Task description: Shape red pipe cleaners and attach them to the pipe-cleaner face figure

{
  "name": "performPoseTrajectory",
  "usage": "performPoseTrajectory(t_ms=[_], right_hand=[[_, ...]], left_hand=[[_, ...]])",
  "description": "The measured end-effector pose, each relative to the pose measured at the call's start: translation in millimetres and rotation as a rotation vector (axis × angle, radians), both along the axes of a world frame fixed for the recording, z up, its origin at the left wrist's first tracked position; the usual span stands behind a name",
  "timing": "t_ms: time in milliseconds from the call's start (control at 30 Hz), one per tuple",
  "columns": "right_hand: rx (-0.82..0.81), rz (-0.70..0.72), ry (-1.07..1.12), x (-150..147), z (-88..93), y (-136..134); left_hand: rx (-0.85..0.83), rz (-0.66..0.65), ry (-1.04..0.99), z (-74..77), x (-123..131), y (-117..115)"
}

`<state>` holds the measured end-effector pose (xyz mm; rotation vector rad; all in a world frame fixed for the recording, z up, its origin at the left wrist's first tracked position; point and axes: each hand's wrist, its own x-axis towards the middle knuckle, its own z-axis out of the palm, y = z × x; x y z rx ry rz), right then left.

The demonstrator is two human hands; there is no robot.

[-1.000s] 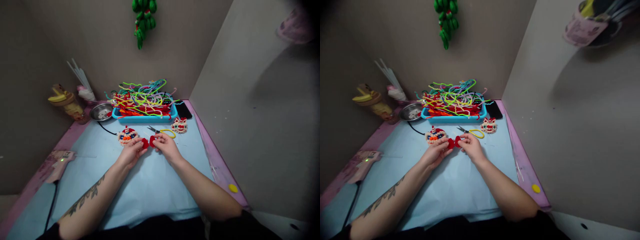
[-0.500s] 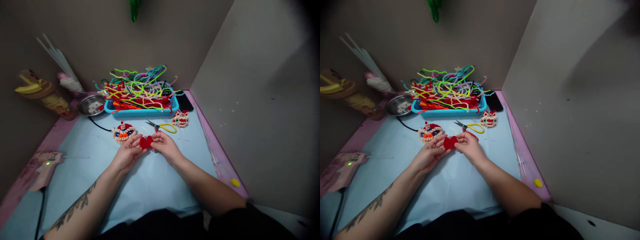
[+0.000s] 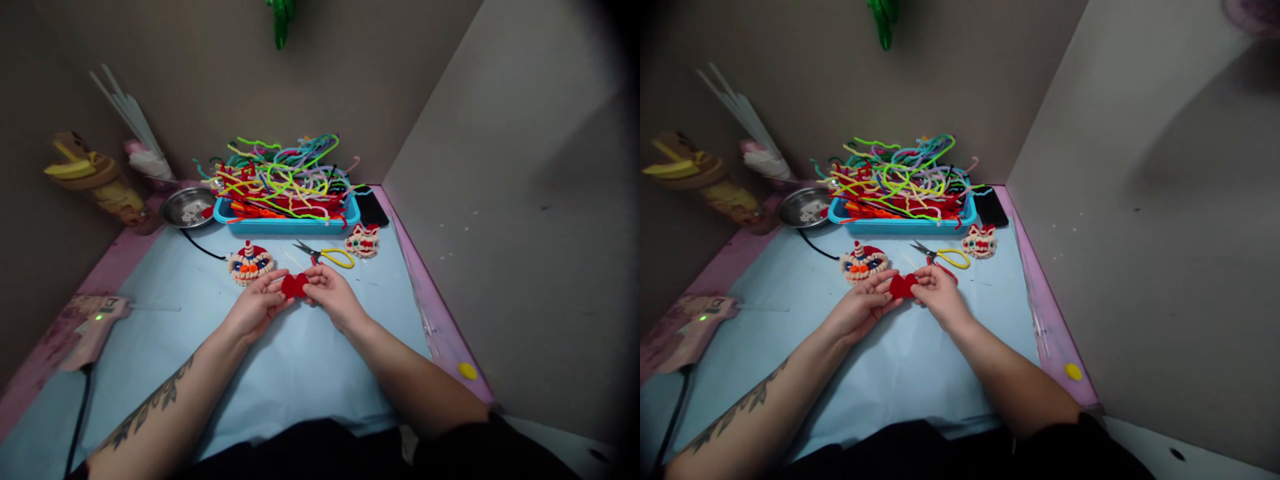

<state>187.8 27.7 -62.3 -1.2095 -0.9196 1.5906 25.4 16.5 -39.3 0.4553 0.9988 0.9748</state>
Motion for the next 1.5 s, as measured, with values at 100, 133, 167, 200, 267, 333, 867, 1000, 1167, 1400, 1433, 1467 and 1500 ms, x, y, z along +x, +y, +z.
performPoseTrajectory(t_ms=[100,133,167,200,267,333,867,1000,1167,1400,1433,1467,1500], right_hand=[[0.005,0.002,0.014,0.1,-0.5,0.1],[0.010,0.003,0.020,0.1,-0.9,0.1],[0.017,-0.002,0.026,0.1,-1.4,0.2],[0.026,-0.015,0.029,0.1,-2.3,0.4],[0.054,-0.055,0.022,0.0,-4.6,0.9],[0.093,-0.088,-0.011,-0.1,-7.2,1.6],[-0.050,0.015,0.004,-3.9,-0.9,-2.7],[-0.049,0.043,0.030,-5.3,0.1,-3.2],[-0.109,-0.007,0.060,-4.2,2.9,-2.1],[-0.122,-0.039,0.155,-5.5,7.5,-4.7],[-0.112,-0.042,0.164,-6.7,8.0,-5.6],[-0.103,-0.042,0.168,-7.9,8.6,-6.5],[-0.098,-0.041,0.168,-8.9,9.1,-7.4]], left_hand=[[0.011,-0.006,-0.006,-1.9,0.8,-0.5],[0.009,-0.001,-0.003,-2.2,1.1,-0.5],[0.005,0.009,0.001,-2.2,1.5,-0.5],[-0.001,0.025,0.004,-2.0,1.8,-0.5],[-0.016,0.059,0.001,-1.1,2.8,-0.7],[-0.033,0.084,-0.006,0.2,4.2,-1.3],[0.025,0.101,0.000,3.0,9.7,-5.5],[0.053,0.085,0.020,4.4,10.0,-6.4],[0.095,0.129,0.046,2.7,7.2,-4.5],[0.032,0.159,0.079,-2.6,8.9,-2.6],[0.030,0.157,0.076,-3.2,9.6,-2.7],[0.028,0.156,0.074,-3.8,10.1,-2.9],[0.029,0.155,0.072,-4.4,10.4,-3.2]])
